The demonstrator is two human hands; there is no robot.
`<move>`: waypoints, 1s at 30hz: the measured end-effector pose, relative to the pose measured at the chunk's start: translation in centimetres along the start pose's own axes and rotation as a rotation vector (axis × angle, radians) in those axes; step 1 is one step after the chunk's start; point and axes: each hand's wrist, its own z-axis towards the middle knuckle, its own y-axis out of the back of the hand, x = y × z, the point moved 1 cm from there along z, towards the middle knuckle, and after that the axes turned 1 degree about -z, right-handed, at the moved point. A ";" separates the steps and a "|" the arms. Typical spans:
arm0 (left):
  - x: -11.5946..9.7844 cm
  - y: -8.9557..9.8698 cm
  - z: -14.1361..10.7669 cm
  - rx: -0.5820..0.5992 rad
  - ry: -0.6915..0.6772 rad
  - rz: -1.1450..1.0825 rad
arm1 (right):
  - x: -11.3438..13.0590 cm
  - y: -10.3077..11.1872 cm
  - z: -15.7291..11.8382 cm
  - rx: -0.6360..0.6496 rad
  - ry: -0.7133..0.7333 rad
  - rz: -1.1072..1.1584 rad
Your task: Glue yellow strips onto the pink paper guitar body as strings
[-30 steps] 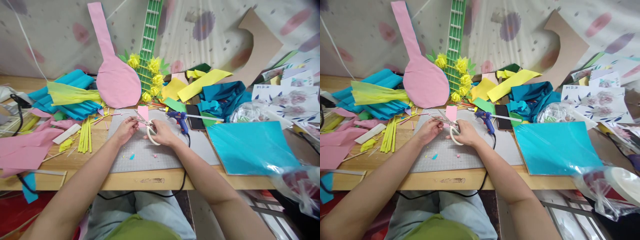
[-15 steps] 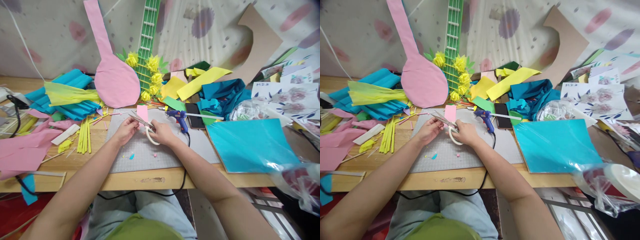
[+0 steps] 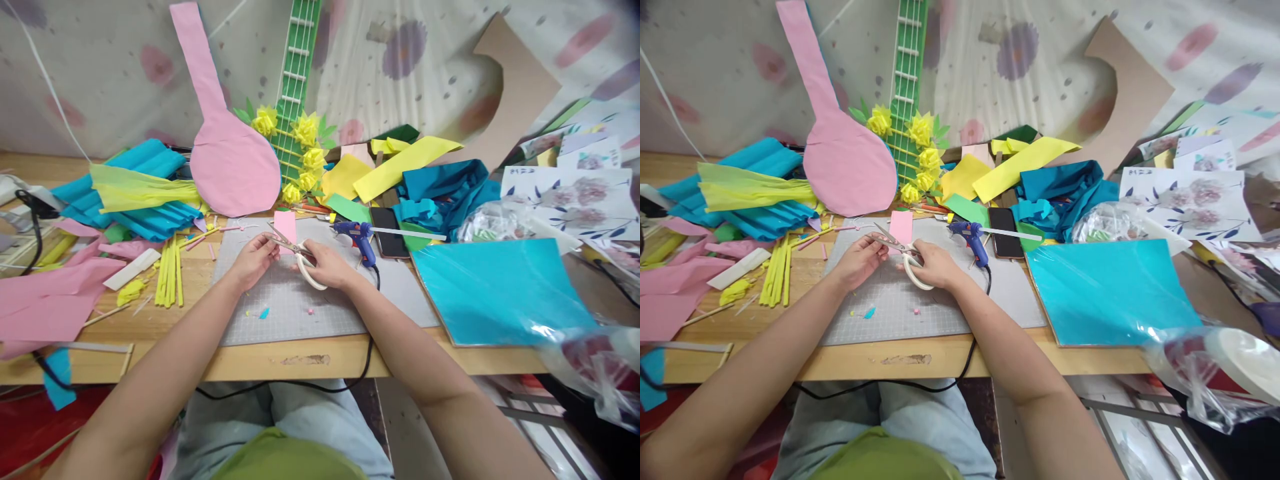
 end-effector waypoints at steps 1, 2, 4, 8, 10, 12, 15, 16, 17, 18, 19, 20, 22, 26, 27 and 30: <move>0.0 0.0 0.0 -0.002 -0.005 0.000 | 0.1 0.0 0.0 0.006 -0.005 -0.004; 0.1 0.0 -0.1 -0.002 -0.009 0.002 | 0.1 0.0 -0.1 0.011 -0.012 -0.009; 0.1 -0.1 -0.1 0.001 -0.023 0.007 | 0.2 0.0 -0.1 0.018 -0.024 -0.019; 0.1 -0.3 -0.1 0.008 -0.056 0.019 | 0.4 -0.2 -0.2 0.019 -0.039 -0.020; 0.1 -0.3 -0.1 0.001 -0.061 0.023 | 0.5 -0.3 -0.1 0.020 -0.050 -0.010; 0.0 -0.3 -0.1 -0.011 -0.062 0.024 | 0.6 -0.4 -0.1 0.021 -0.064 0.000; -0.1 -0.4 -0.2 -0.017 -0.071 0.023 | 0.7 -0.5 0.0 0.016 -0.069 0.006; -0.1 -0.4 -0.2 -0.016 -0.075 0.022 | 0.7 -0.6 0.0 0.012 -0.067 0.007; -0.2 -0.5 -0.2 -0.016 -0.076 0.020 | 0.7 -0.6 0.0 0.008 -0.065 0.008; -0.2 -0.5 -0.2 -0.016 -0.076 0.018 | 0.7 -0.6 0.0 0.004 -0.064 0.009; -0.2 -0.6 -0.2 -0.019 -0.073 0.016 | 0.7 -0.6 0.0 0.001 -0.066 0.010; -0.2 -0.6 -0.1 -0.025 -0.067 0.017 | 0.6 -0.6 0.0 -0.001 -0.069 0.010; -0.2 -0.6 -0.1 -0.043 -0.057 0.023 | 0.6 -0.6 0.0 0.000 -0.074 0.002; -0.2 -0.6 -0.1 -0.076 -0.048 0.034 | 0.7 -0.6 0.0 -0.008 -0.081 -0.014; -0.2 -0.6 -0.1 -0.081 -0.049 0.036 | 0.8 -0.6 0.0 -0.010 -0.081 -0.013; -0.2 -0.7 -0.2 -0.092 -0.065 0.048 | 0.8 -0.6 0.0 -0.002 -0.085 -0.015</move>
